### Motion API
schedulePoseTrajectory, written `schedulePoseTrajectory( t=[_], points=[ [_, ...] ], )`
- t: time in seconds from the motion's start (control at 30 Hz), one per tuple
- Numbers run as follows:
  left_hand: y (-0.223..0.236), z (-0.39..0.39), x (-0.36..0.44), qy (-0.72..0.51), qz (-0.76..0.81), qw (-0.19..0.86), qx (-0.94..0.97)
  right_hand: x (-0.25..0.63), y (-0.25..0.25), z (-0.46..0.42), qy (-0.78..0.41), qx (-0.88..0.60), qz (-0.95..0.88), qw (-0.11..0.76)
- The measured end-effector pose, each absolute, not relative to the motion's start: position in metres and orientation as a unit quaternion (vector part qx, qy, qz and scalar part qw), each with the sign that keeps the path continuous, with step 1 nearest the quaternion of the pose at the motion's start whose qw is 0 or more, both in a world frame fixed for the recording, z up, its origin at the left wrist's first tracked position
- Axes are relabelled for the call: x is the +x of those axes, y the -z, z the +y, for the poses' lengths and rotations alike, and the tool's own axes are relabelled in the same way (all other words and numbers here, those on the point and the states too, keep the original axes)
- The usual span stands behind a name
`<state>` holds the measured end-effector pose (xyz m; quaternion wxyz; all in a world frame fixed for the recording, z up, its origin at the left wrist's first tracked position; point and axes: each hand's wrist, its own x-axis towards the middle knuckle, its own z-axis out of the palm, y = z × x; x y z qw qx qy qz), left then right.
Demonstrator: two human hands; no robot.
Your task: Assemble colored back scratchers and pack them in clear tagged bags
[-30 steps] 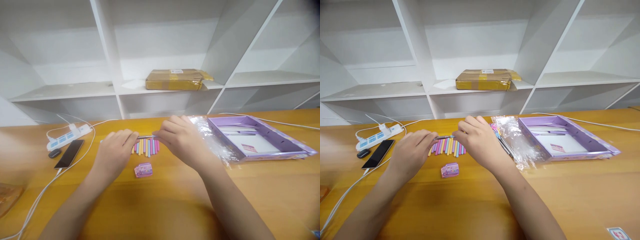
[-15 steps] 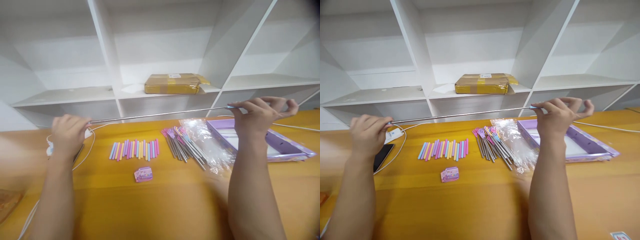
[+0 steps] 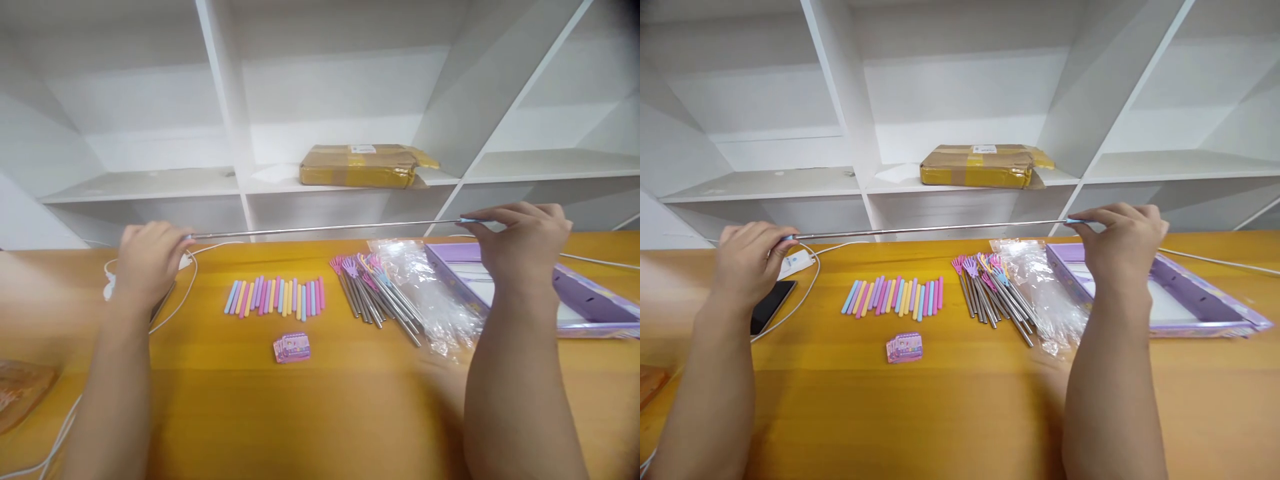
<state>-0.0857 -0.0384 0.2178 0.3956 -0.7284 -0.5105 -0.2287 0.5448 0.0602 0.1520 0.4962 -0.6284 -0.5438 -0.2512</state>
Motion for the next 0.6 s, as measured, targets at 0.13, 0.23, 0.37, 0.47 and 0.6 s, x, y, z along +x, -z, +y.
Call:
schedulePoseTrajectory(
  t=[0.13,0.23,0.37,0.47,0.6],
  points=[
    [-0.221,-0.047,-0.077,0.283,-0.439,0.467,-0.714,0.538,-0.158,0.053,0.259,-0.64,-0.541,0.48],
    [-0.227,-0.057,-0.072,0.307,-0.405,0.492,-0.707,0.538,-0.162,0.047,0.259,-0.664,-0.528,0.462],
    [-0.234,-0.066,-0.071,0.314,-0.389,0.496,-0.71,0.538,-0.166,0.042,0.242,-0.679,-0.531,0.445],
    [-0.235,-0.067,-0.074,0.318,-0.394,0.488,-0.711,0.533,-0.17,0.038,0.243,-0.68,-0.53,0.445],
    [-0.236,-0.066,-0.078,0.312,-0.444,0.444,-0.713,0.524,-0.176,0.033,0.266,-0.653,-0.533,0.468]
  ],
)
